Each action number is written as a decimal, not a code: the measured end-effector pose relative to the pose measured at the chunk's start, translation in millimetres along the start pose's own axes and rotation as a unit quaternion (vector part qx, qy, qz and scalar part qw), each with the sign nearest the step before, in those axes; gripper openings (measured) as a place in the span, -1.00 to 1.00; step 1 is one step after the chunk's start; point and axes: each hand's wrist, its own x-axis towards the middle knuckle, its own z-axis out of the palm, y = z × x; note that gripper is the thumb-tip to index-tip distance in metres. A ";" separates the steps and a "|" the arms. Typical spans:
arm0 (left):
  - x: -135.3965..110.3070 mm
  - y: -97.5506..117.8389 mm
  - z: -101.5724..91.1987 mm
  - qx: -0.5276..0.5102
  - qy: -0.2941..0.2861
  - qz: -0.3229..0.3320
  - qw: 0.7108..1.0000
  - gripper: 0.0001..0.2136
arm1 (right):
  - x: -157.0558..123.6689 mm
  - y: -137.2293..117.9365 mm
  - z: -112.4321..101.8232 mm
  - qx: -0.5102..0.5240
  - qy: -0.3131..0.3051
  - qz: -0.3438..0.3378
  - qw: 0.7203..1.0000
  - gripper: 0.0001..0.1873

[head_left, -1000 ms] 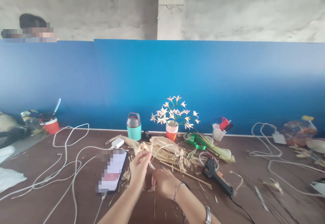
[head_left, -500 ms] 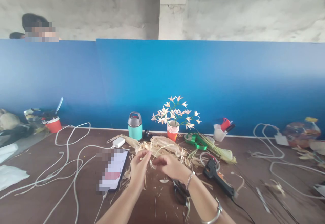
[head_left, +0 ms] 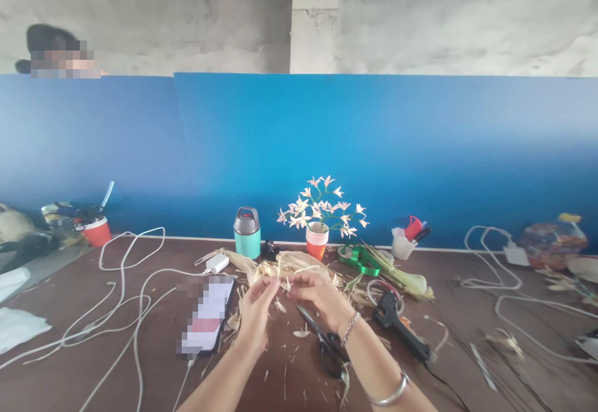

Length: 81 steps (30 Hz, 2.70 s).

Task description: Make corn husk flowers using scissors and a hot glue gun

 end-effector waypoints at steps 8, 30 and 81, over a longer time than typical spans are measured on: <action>0.1 3.1 0.2 -0.063 -0.045 -0.038 0.996 -0.74 | 4.8 5.8 -3.5 0.007 0.034 0.003 0.999 -0.72; -1.4 -2.7 0.2 -0.062 -0.106 -0.054 0.991 -0.80 | 7.9 16.6 -4.1 0.043 -0.028 -0.003 0.999 -0.70; 0.9 -8.5 -1.5 -0.103 -0.114 -0.096 0.983 -0.87 | -3.4 -5.7 2.9 -0.294 0.129 -0.276 0.906 -0.94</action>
